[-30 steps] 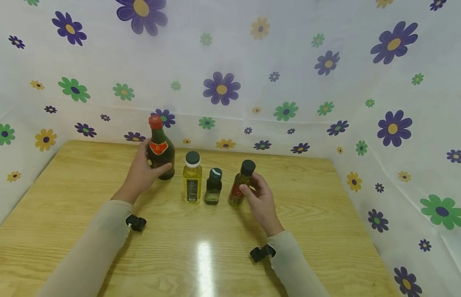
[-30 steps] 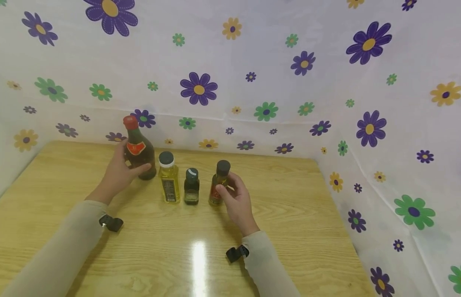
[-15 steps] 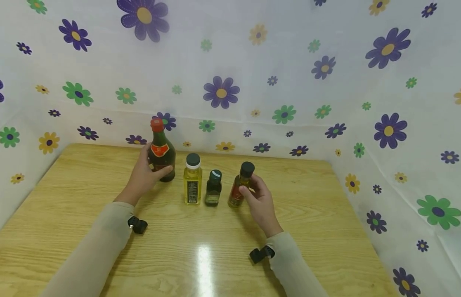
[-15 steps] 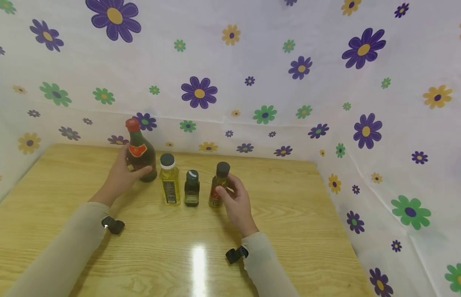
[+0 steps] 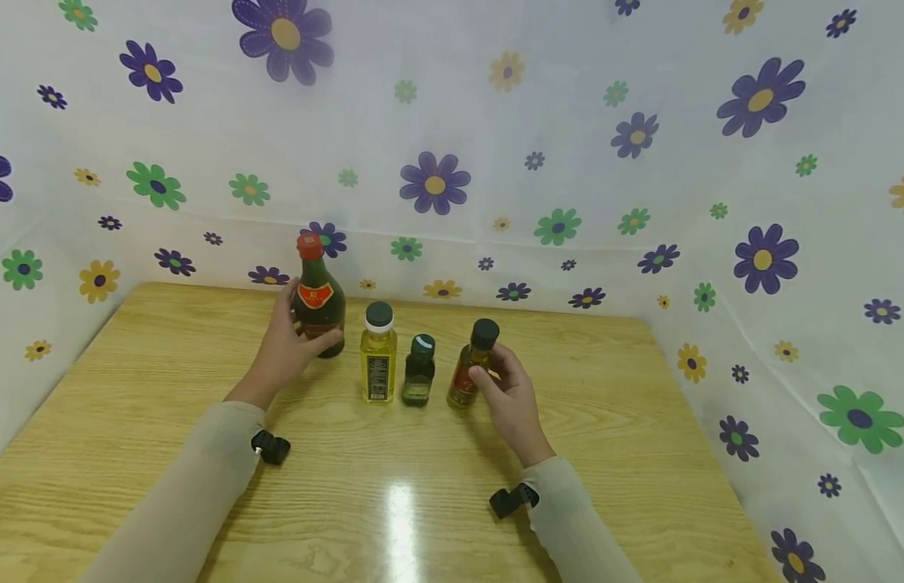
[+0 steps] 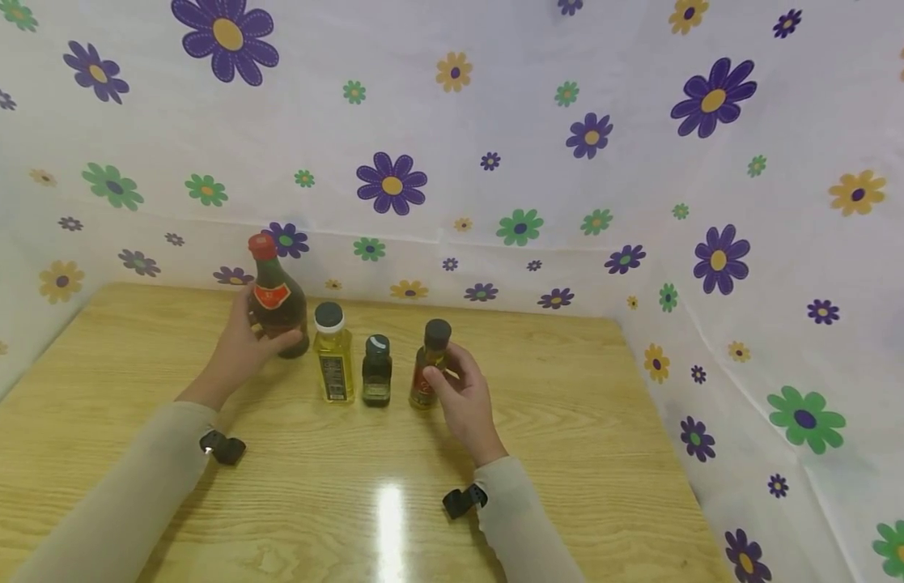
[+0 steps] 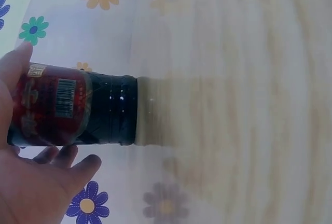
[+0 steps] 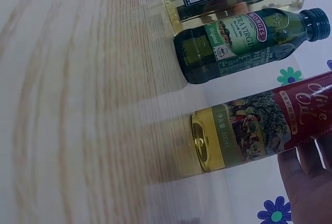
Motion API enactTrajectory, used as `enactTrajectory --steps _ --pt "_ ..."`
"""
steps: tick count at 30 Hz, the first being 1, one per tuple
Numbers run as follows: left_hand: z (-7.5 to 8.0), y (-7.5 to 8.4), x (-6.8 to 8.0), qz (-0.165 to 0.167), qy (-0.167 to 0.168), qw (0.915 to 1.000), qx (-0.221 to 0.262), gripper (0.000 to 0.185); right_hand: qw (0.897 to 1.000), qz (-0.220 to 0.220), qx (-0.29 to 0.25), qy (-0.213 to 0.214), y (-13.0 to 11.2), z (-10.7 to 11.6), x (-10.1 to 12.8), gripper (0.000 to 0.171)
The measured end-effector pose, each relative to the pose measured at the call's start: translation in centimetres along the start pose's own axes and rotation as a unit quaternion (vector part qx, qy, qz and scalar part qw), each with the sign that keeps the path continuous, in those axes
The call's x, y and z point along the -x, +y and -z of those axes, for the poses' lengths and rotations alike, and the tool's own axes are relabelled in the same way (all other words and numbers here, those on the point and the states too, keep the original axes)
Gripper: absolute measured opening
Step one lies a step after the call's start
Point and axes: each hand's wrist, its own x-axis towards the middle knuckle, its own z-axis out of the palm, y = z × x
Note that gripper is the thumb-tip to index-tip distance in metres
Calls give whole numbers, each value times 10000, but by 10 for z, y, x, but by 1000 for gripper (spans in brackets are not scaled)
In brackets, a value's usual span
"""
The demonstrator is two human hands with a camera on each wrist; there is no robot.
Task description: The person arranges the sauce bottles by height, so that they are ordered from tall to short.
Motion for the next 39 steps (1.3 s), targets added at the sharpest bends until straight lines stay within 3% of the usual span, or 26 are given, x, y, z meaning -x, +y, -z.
enactTrajectory --steps 8,19,28,39 --pt "10 3 9 -226 116 9997 33 108 9999 -122 58 -36 0 0 1 41" --pt "20 22 32 -491 351 9982 52 98 9999 -115 36 -53 -2 0 0 41" --pt "23 38 50 -857 605 9941 -270 97 9999 -105 10 -72 -1 0 0 42" --pt "16 65 73 -947 412 9934 -505 85 9999 -66 -49 -92 0 0 0 41"
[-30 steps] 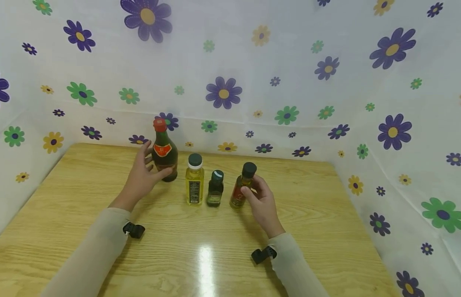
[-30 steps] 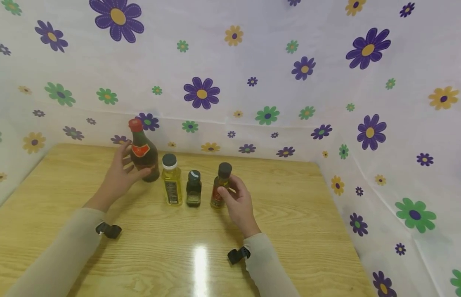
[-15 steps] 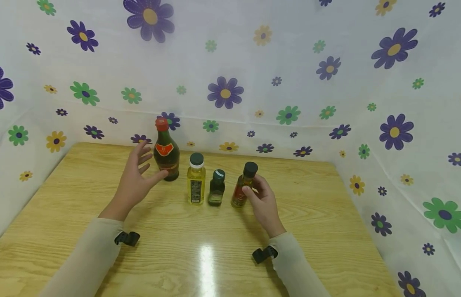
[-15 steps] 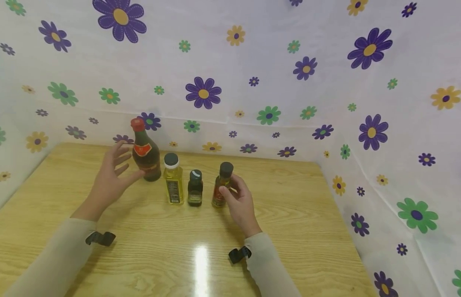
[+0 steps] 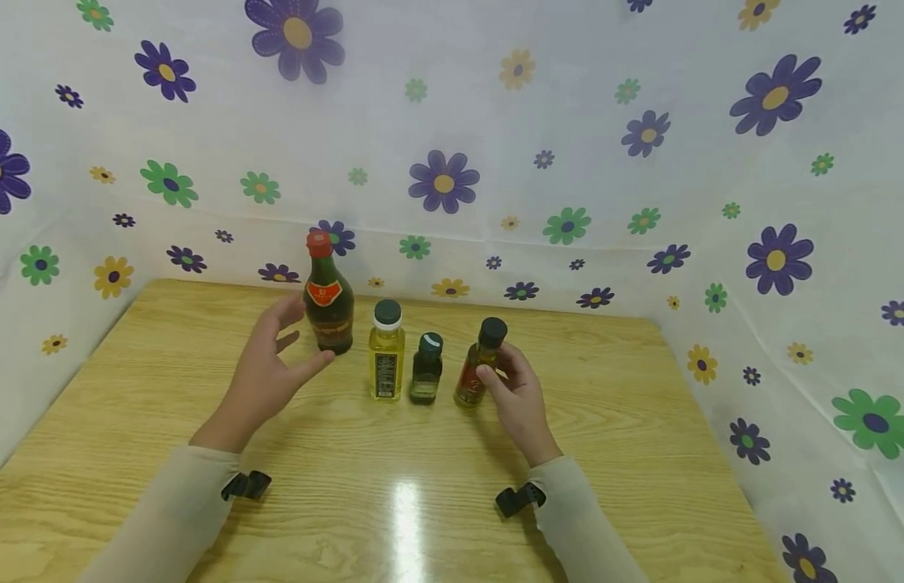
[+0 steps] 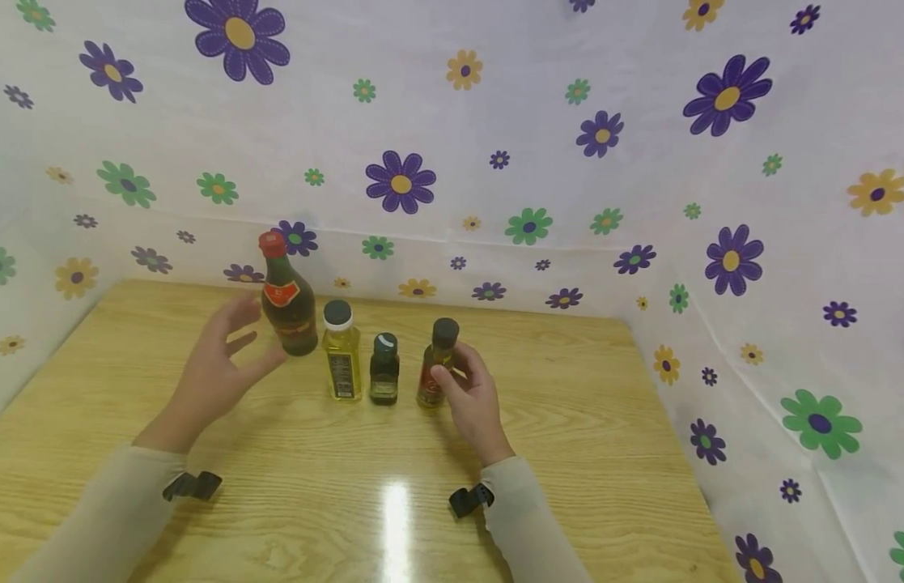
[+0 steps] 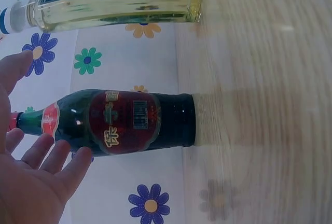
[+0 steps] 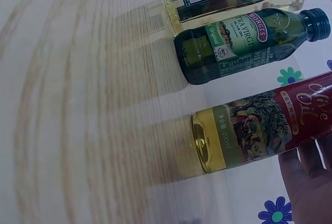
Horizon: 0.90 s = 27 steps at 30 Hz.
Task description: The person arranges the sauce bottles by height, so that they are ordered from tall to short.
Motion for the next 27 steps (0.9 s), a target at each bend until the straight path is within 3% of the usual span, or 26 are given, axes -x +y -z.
enactTrajectory --steps 6,15,27 --pt "-10 -20 1 -129 -52 9999 85 83 10000 6 13 -10 1 -1 0 41" --pt "-25 -15 3 -260 -361 9982 405 78 9999 106 70 46 0 -1 0 41" --pt "-42 -10 -1 -325 -537 9966 531 80 9999 28 124 56 -1 -1 0 41"
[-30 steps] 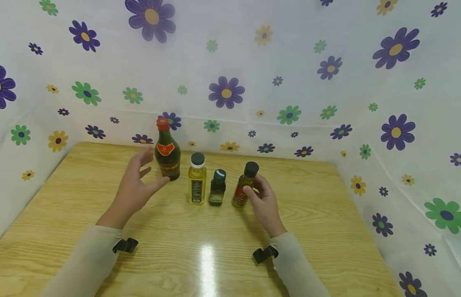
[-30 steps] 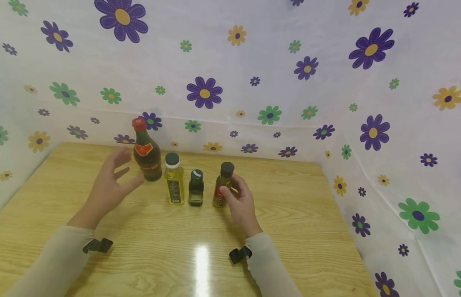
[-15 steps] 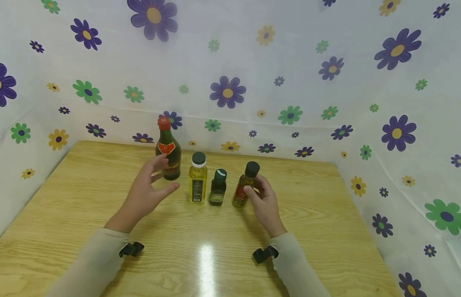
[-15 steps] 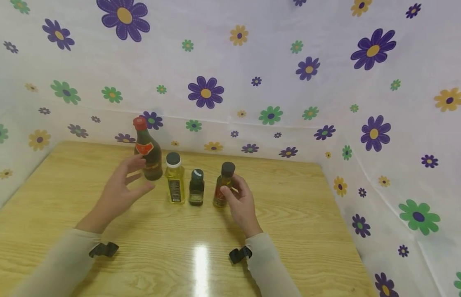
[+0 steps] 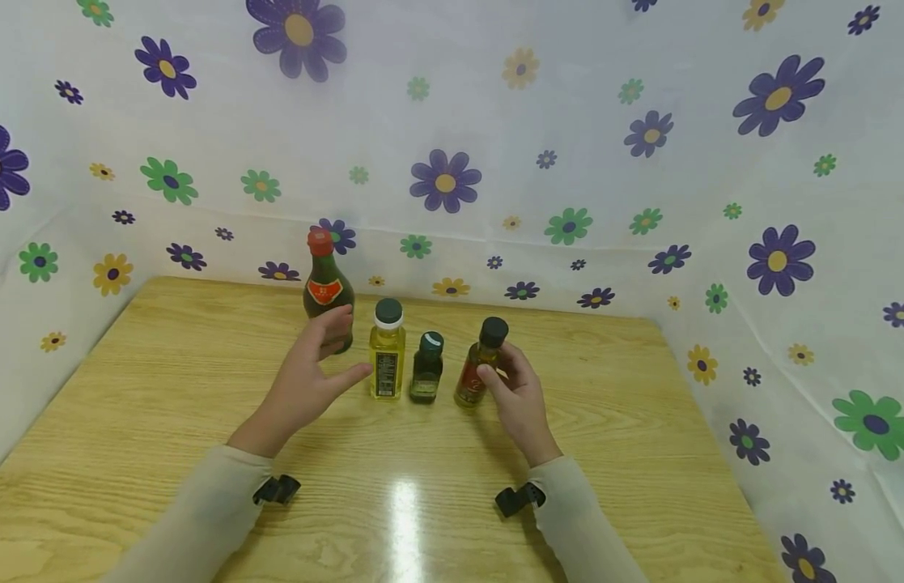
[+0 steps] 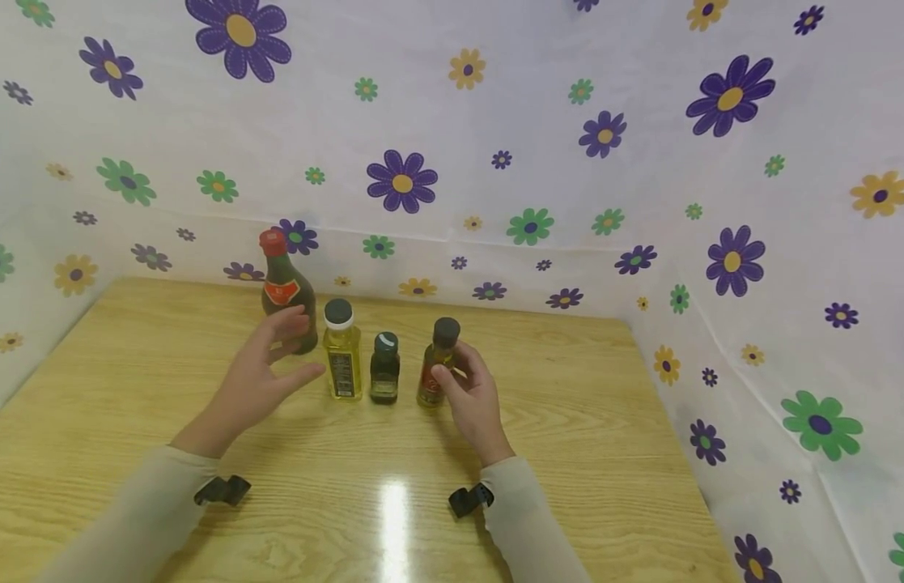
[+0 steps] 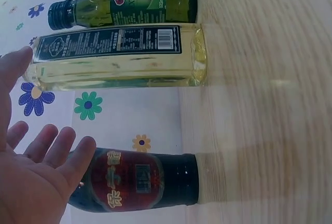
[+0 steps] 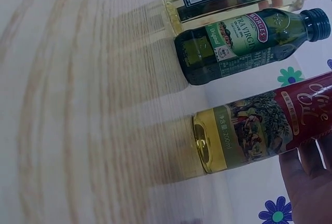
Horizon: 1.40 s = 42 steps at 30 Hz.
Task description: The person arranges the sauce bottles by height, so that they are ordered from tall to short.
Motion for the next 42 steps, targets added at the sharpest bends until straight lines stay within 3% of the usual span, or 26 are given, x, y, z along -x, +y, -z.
enactTrajectory --steps 13,21,42 --pt "-16 7 -11 150 -261 9995 55 81 10000 20 -4 56 -1 1 -2 40" --pt "-27 11 -15 486 -435 9979 33 76 9997 181 -115 110 -4 2 -7 39" --pt "-39 7 -8 343 -185 9991 -163 66 10000 36 -46 35 8 1 -1 41"
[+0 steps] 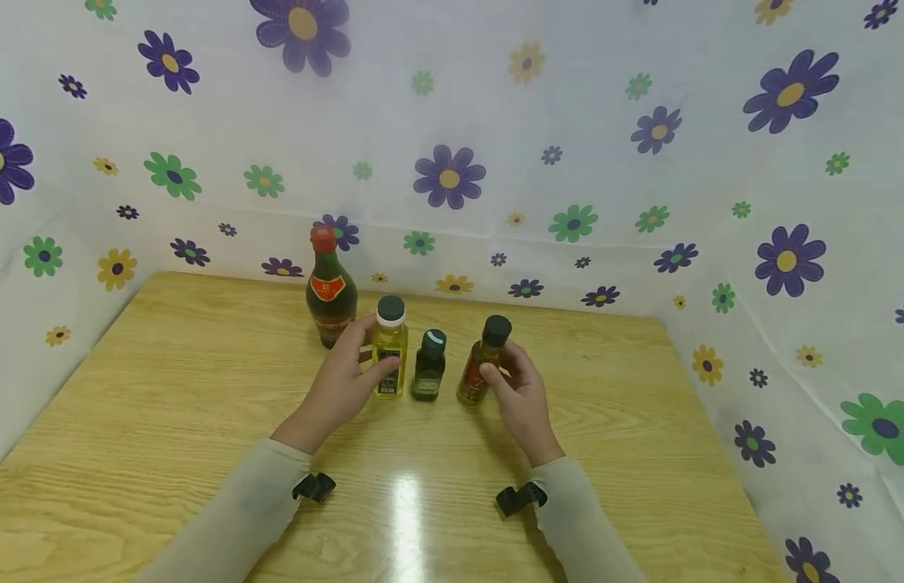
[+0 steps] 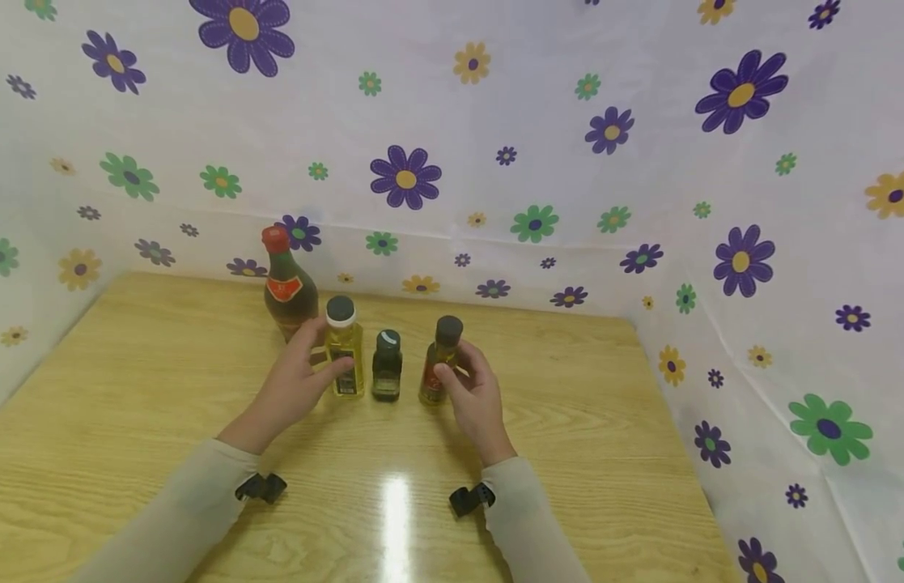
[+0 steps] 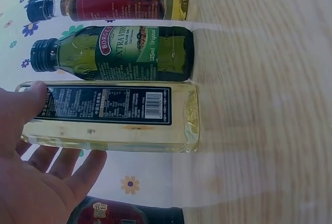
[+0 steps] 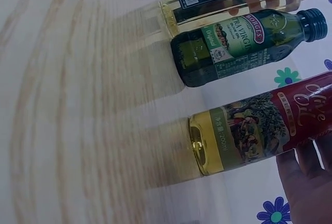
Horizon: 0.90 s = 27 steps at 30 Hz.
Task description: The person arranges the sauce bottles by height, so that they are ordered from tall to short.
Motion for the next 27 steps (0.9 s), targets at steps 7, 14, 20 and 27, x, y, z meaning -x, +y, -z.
enactTrajectory --steps 7,14,20,27 --pt "-4 -3 0 -131 52 9999 -13 62 9999 -77 109 6 -8 1 1 42" --pt "-4 -3 1 -223 117 9996 83 59 9999 -71 107 52 -8 0 1 42" --pt "3 -3 1 -63 170 9998 97 61 9999 -33 114 38 -9 -2 1 42" --pt "14 -1 -3 -119 352 9993 50 61 9999 -27 93 44 -9 -3 2 42"
